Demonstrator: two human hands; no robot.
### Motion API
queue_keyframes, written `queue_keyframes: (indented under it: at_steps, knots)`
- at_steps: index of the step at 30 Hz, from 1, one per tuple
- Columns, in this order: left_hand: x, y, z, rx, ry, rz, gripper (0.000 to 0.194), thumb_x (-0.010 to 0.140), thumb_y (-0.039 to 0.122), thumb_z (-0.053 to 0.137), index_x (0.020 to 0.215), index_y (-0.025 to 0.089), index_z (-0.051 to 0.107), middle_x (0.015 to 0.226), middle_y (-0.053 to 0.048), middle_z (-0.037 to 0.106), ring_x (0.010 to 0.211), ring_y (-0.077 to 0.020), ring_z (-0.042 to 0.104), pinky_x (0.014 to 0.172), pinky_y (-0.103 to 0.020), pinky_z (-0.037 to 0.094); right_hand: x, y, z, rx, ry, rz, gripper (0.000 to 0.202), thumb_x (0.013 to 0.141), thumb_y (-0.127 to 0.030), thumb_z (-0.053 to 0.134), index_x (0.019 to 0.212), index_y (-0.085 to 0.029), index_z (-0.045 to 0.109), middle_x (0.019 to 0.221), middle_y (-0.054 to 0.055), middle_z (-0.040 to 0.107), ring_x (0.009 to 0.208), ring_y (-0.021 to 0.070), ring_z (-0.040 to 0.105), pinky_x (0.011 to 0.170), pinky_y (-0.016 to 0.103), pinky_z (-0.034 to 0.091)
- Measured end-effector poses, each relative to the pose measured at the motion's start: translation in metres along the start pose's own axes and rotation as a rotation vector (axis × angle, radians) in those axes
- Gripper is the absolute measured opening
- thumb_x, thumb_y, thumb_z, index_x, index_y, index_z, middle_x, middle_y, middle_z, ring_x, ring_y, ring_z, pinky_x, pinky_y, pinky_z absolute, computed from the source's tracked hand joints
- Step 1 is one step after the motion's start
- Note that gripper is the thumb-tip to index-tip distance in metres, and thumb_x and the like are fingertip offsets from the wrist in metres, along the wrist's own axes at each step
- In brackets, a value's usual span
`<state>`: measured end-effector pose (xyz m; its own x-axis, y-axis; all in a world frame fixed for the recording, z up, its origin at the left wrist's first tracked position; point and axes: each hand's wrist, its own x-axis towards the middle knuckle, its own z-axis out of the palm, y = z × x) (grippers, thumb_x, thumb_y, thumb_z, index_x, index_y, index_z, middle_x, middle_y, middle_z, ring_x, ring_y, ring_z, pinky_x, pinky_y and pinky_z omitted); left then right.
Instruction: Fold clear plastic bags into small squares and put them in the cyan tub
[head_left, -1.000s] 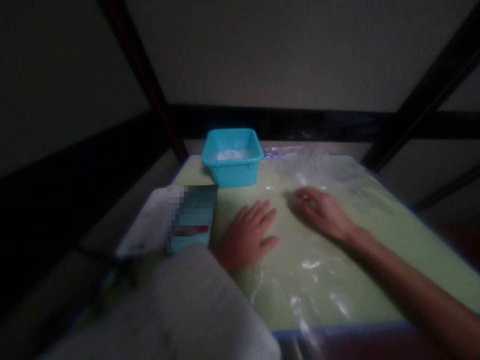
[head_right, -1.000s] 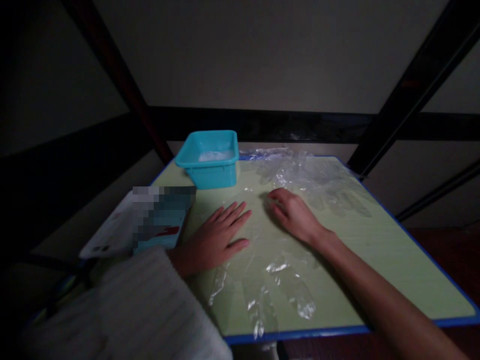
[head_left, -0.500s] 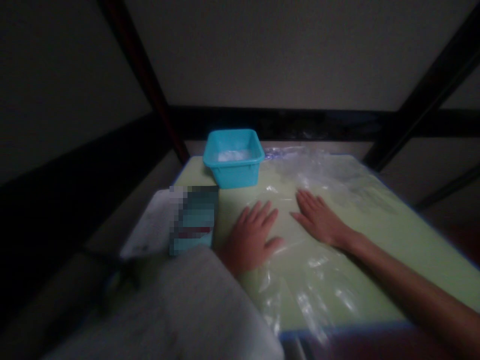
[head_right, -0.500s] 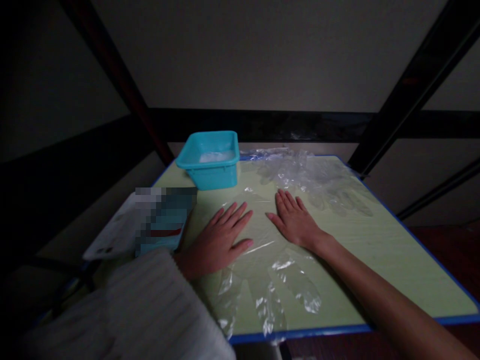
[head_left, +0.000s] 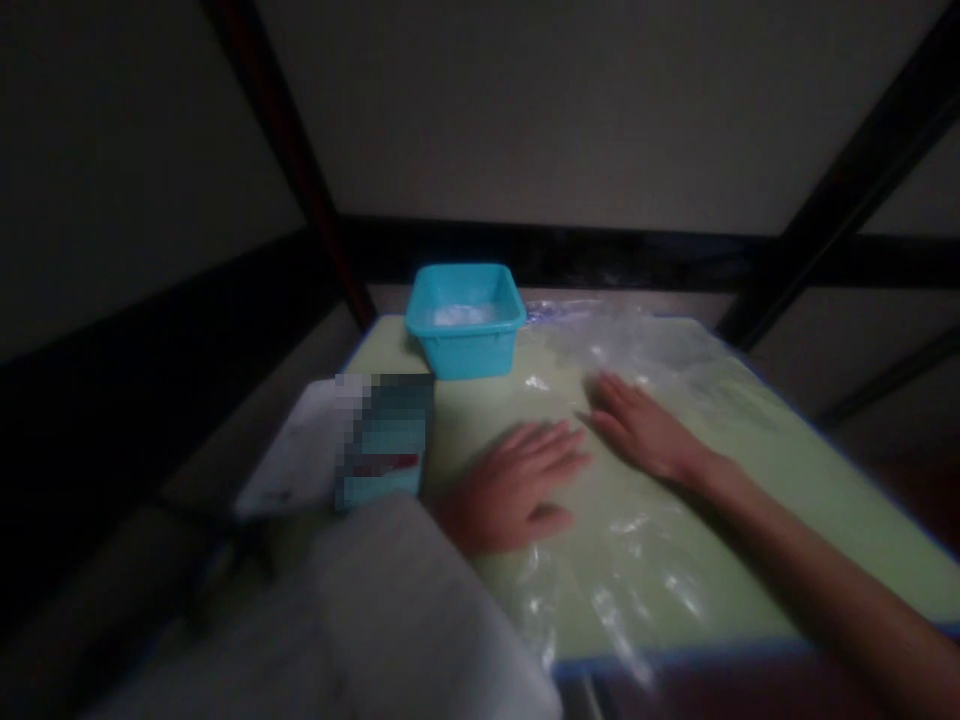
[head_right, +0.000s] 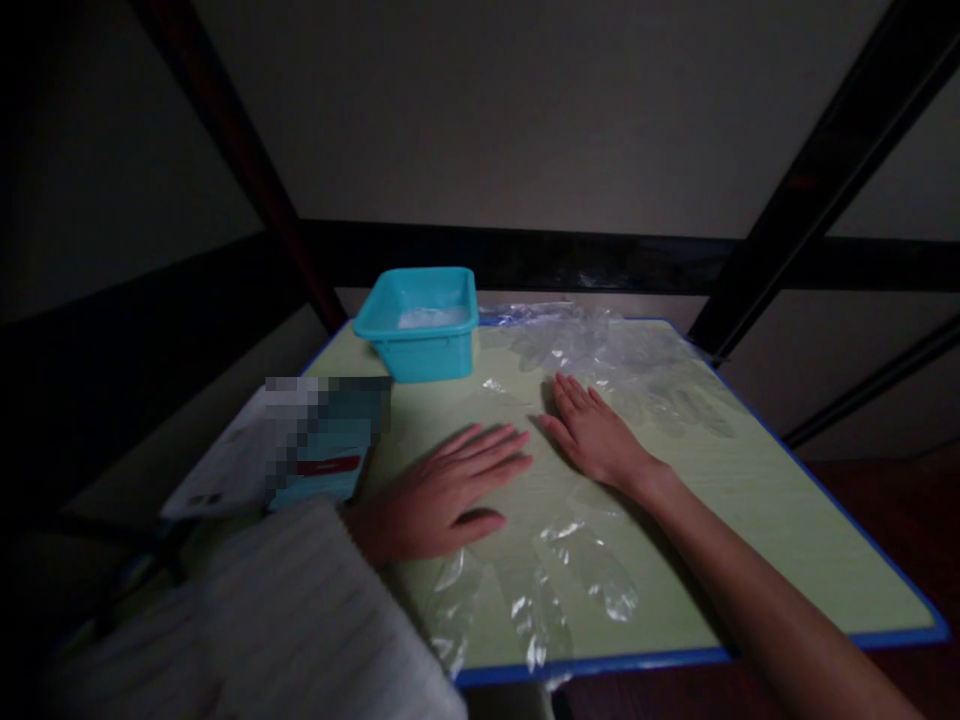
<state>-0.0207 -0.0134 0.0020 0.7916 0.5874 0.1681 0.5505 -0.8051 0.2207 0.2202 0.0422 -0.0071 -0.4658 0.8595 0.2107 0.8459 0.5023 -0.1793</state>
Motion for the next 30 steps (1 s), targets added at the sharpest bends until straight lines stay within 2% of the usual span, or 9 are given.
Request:
queue_keyframes:
  at_steps: [2, 6, 9, 13, 18, 21, 24, 26, 30]
  knots:
    - [0.0, -0.003, 0.002, -0.04, -0.028, 0.062, 0.054, 0.088, 0.043, 0.051, 0.138, 0.028, 0.038, 0.15, -0.004, 0.03, 0.14, -0.0208, 0.023, 0.114, -0.044, 0.017, -0.001, -0.009, -0.013, 0.036, 0.022, -0.011, 0.055, 0.095, -0.045, 0.027, 0.136, -0.011, 0.044, 0.142, 0.017, 0.043, 0.13, 0.0296, 0.041, 0.105, 0.045, 0.033]
    - [0.001, -0.002, 0.007, 0.0, 0.009, -0.068, 0.051, 0.089, 0.046, 0.048, 0.135, 0.026, 0.042, 0.15, -0.005, 0.032, 0.138, -0.0214, 0.028, 0.113, -0.046, 0.019, -0.002, -0.027, -0.034, 0.126, 0.001, 0.063, 0.045, 0.096, -0.037, 0.026, 0.12, -0.016, 0.058, 0.113, 0.014, 0.066, 0.096, 0.0274, 0.064, 0.079, 0.038, 0.047]
    - [0.004, 0.008, 0.008, 0.047, 0.04, -0.166, 0.045, 0.092, 0.045, 0.043, 0.131, 0.023, 0.047, 0.148, -0.007, 0.036, 0.137, -0.0225, 0.03, 0.113, -0.048, 0.019, -0.001, -0.032, -0.038, 0.112, -0.017, 0.081, 0.043, 0.096, -0.036, 0.027, 0.106, -0.016, 0.063, 0.097, 0.013, 0.069, 0.082, 0.0254, 0.064, 0.07, 0.034, 0.045]
    - [0.005, 0.027, 0.006, 0.055, 0.042, -0.189, 0.051, 0.09, 0.051, 0.041, 0.132, 0.023, 0.044, 0.147, -0.008, 0.036, 0.136, -0.0267, 0.032, 0.113, -0.052, 0.018, 0.001, -0.029, -0.032, 0.063, -0.066, 0.048, 0.04, 0.096, -0.035, 0.026, 0.095, -0.018, 0.063, 0.086, 0.012, 0.069, 0.071, 0.023, 0.062, 0.066, 0.033, 0.042]
    - [-0.001, 0.047, 0.005, 0.022, 0.044, -0.158, 0.057, 0.09, 0.054, 0.039, 0.137, 0.022, 0.038, 0.148, -0.009, 0.035, 0.133, -0.0286, 0.036, 0.112, -0.053, 0.021, 0.002, -0.02, -0.028, 0.052, -0.084, -0.02, 0.037, 0.096, -0.033, 0.027, 0.101, -0.019, 0.061, 0.091, 0.011, 0.069, 0.079, 0.023, 0.064, 0.083, 0.04, 0.041]
    - [0.0, 0.048, 0.004, 0.011, 0.102, -0.151, 0.057, 0.091, 0.053, 0.038, 0.136, 0.018, 0.041, 0.144, -0.011, 0.04, 0.129, -0.0292, 0.042, 0.112, -0.051, 0.026, 0.002, -0.018, -0.026, 0.082, -0.046, -0.054, 0.037, 0.096, -0.031, 0.028, 0.101, -0.019, 0.062, 0.093, 0.009, 0.071, 0.083, 0.0224, 0.066, 0.101, 0.048, 0.031]
    - [0.009, 0.035, 0.005, 0.027, 0.202, -0.224, 0.05, 0.092, 0.042, 0.038, 0.131, 0.012, 0.046, 0.14, -0.012, 0.046, 0.126, -0.027, 0.045, 0.11, -0.043, 0.032, 0.004, -0.022, -0.018, 0.147, 0.046, -0.065, 0.04, 0.096, -0.032, 0.028, 0.118, -0.017, 0.058, 0.115, 0.012, 0.066, 0.102, 0.0251, 0.063, 0.103, 0.047, 0.035]
    - [0.016, 0.02, 0.008, 0.047, 0.238, -0.271, 0.047, 0.094, 0.033, 0.037, 0.133, 0.008, 0.043, 0.143, -0.014, 0.042, 0.131, -0.0234, 0.04, 0.112, -0.038, 0.031, 0.006, -0.026, -0.01, 0.175, 0.074, -0.095, 0.045, 0.095, -0.034, 0.029, 0.131, -0.014, 0.049, 0.131, 0.014, 0.055, 0.118, 0.0259, 0.054, 0.102, 0.045, 0.039]
    - [0.022, -0.004, 0.018, 0.105, 0.182, -0.291, 0.051, 0.094, 0.031, 0.037, 0.137, 0.003, 0.036, 0.147, -0.017, 0.034, 0.137, -0.0221, 0.031, 0.115, -0.034, 0.026, 0.008, -0.03, 0.006, 0.113, -0.009, -0.155, 0.058, 0.096, -0.042, 0.026, 0.138, -0.005, 0.04, 0.143, 0.019, 0.039, 0.133, 0.0253, 0.037, 0.109, 0.042, 0.032]
